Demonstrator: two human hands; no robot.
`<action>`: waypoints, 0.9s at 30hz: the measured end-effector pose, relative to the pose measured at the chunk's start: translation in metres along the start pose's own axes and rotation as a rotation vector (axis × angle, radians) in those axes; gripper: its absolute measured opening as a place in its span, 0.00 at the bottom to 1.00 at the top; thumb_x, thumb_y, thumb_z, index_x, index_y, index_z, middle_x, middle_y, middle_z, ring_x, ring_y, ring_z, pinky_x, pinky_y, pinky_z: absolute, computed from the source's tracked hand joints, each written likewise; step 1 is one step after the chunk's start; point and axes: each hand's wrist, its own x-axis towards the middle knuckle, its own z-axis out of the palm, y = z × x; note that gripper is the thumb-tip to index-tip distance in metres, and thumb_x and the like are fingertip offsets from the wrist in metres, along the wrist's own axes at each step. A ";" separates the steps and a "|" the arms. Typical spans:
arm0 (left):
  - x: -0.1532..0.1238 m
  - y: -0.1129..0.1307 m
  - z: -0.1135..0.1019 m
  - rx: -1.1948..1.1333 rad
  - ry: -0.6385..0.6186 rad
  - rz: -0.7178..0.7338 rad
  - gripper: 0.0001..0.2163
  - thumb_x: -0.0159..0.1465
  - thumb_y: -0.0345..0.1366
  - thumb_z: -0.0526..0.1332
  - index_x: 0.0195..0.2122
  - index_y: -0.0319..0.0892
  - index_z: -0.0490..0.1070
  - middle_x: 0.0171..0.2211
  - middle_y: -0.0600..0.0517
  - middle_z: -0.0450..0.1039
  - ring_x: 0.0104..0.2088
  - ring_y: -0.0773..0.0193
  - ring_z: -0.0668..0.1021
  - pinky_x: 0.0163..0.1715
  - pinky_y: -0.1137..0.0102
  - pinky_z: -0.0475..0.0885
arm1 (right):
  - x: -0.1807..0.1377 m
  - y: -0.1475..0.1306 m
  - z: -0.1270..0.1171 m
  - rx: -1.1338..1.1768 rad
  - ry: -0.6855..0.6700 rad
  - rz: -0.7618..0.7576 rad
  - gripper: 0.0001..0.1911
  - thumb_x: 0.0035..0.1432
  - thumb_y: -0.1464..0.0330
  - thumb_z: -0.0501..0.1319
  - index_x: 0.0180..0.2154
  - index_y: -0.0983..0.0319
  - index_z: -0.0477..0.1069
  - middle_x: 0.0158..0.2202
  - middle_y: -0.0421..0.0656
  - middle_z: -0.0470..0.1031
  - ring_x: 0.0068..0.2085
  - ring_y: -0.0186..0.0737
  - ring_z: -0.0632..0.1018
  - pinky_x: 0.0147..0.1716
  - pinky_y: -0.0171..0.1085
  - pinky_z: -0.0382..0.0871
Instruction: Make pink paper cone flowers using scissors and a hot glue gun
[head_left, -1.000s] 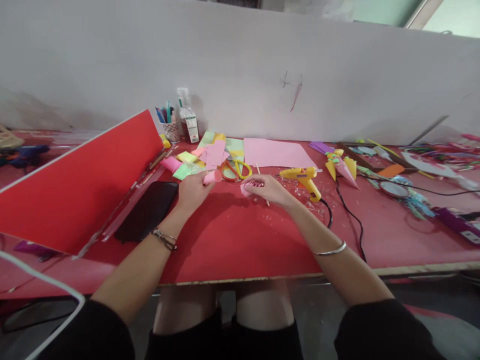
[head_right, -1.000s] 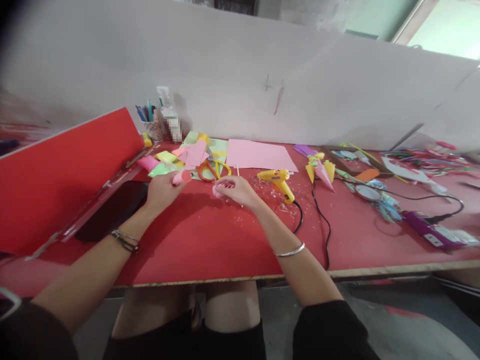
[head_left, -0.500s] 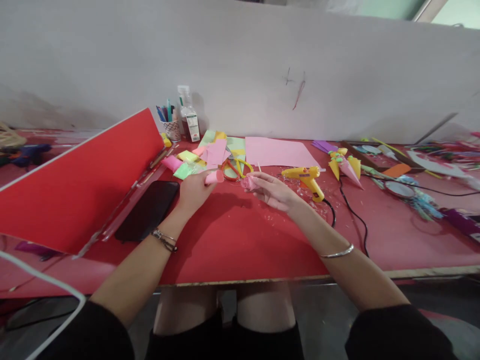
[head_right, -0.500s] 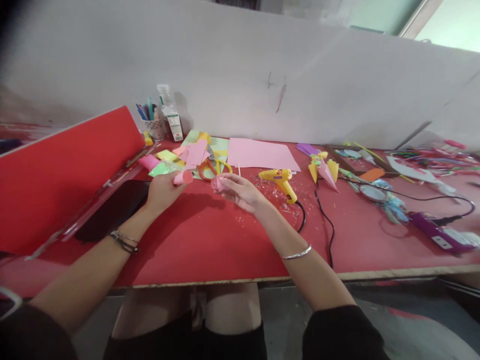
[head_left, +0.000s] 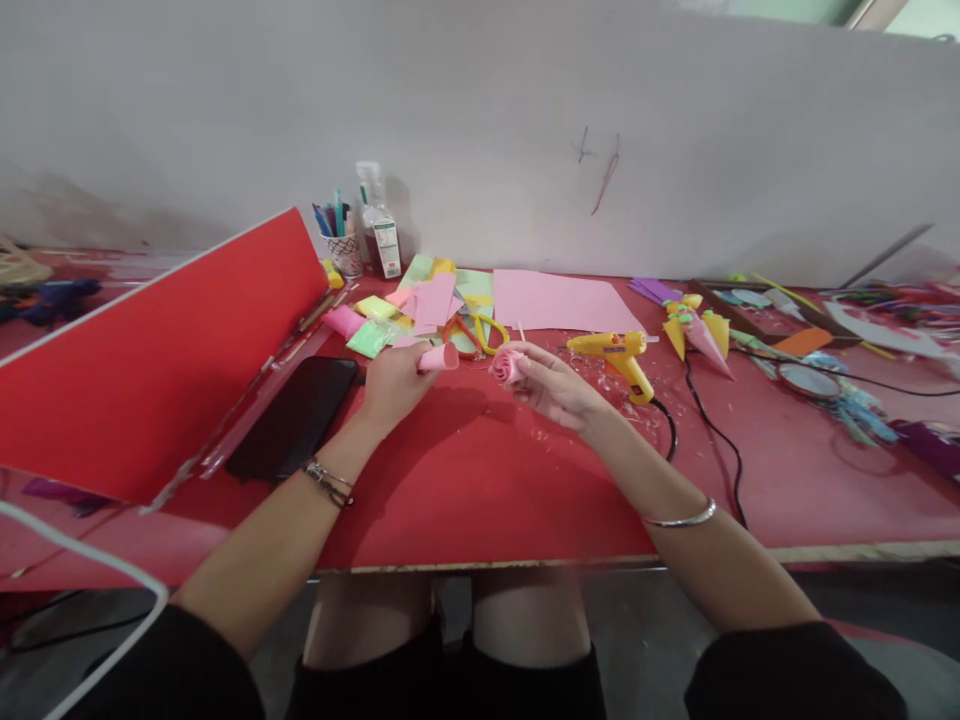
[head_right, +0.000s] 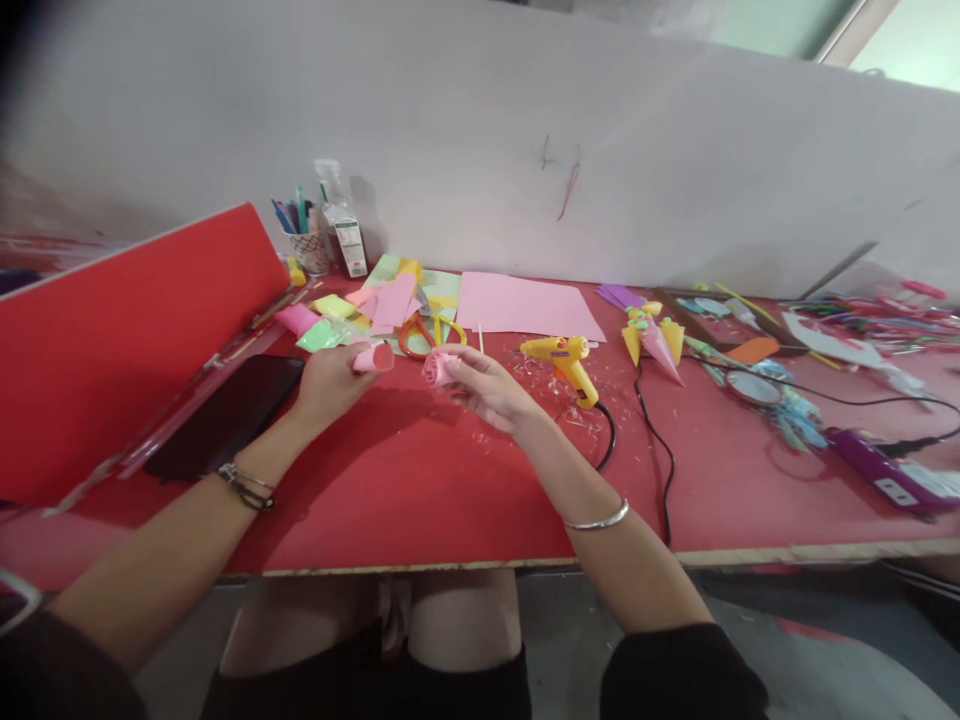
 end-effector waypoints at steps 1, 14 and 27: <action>0.000 0.000 0.000 0.001 0.002 0.000 0.08 0.54 0.35 0.54 0.24 0.39 0.69 0.23 0.50 0.72 0.24 0.65 0.72 0.22 0.73 0.55 | -0.001 0.000 0.000 0.014 0.005 0.003 0.07 0.54 0.70 0.55 0.37 0.59 0.66 0.27 0.36 0.70 0.24 0.23 0.70 0.23 0.23 0.64; -0.002 0.006 0.000 -0.046 -0.024 0.037 0.07 0.55 0.33 0.54 0.26 0.39 0.71 0.23 0.51 0.72 0.24 0.65 0.71 0.21 0.73 0.54 | 0.003 0.008 0.002 0.187 -0.002 -0.145 0.12 0.40 0.63 0.66 0.30 0.59 0.70 0.23 0.33 0.68 0.23 0.22 0.68 0.25 0.23 0.66; -0.008 0.020 0.005 -0.218 -0.088 0.074 0.07 0.53 0.31 0.55 0.30 0.39 0.71 0.26 0.50 0.73 0.27 0.65 0.71 0.23 0.75 0.58 | 0.006 0.020 0.022 0.057 0.215 -0.457 0.13 0.40 0.62 0.64 0.31 0.57 0.68 0.30 0.36 0.69 0.29 0.27 0.70 0.29 0.30 0.69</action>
